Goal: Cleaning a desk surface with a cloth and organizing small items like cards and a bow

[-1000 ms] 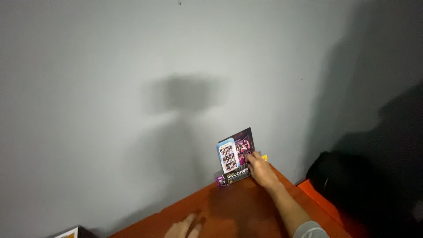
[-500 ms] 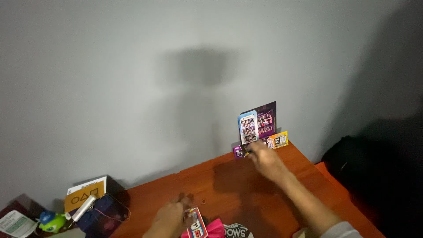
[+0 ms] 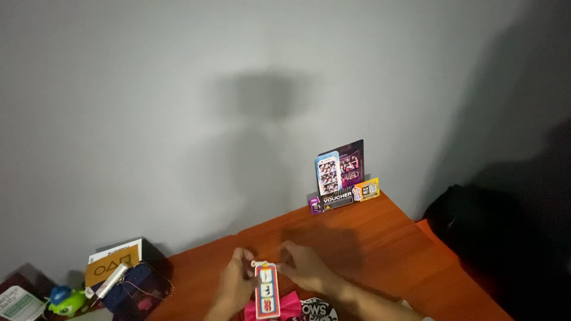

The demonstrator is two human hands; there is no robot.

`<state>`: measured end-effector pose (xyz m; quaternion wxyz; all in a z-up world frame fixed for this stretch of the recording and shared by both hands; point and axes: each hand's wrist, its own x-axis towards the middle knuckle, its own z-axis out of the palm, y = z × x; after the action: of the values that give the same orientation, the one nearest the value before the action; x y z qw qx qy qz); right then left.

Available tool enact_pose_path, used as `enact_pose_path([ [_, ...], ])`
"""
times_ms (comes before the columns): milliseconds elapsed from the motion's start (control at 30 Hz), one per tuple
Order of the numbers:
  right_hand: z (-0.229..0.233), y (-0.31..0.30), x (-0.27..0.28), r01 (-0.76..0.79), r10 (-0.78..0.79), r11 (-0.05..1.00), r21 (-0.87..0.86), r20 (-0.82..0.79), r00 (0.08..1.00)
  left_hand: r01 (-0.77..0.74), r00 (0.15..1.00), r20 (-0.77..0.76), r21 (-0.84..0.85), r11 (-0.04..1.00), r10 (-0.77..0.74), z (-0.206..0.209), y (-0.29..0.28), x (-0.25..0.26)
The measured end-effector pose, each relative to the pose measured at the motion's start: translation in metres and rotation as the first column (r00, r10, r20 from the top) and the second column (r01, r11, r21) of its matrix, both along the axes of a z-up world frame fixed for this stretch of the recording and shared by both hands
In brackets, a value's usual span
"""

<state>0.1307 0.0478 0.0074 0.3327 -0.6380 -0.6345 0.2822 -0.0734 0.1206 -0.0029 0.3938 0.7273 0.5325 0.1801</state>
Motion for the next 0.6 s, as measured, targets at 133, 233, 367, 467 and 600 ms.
enact_pose_path([
  [133,-0.011,0.012,0.006,0.042,-0.063,0.993,-0.107,-0.202,0.977,-0.115,0.974,0.205,0.062,0.991,0.100,0.026,-0.012,0.017],
  [233,-0.029,0.031,0.026,0.038,-0.119,0.981,-0.191,-0.434,0.893,-0.214,0.946,0.258,0.038,0.976,0.198,0.021,-0.009,0.028],
  [367,-0.037,0.055,0.084,0.197,-0.226,0.943,0.267,0.084,0.971,-0.058,0.961,0.277,0.125,0.990,0.022,-0.019,0.003,0.030],
  [467,0.007,0.050,0.120,0.334,-0.386,0.903,0.270,0.170,0.907,0.039,0.998,-0.052,0.005,0.999,-0.038,0.003,-0.016,0.026],
  [600,0.017,0.056,0.159,0.579,-0.563,0.815,-0.024,-0.266,0.782,-0.082,0.972,-0.228,-0.078,0.994,0.062,-0.209,0.084,0.024],
])
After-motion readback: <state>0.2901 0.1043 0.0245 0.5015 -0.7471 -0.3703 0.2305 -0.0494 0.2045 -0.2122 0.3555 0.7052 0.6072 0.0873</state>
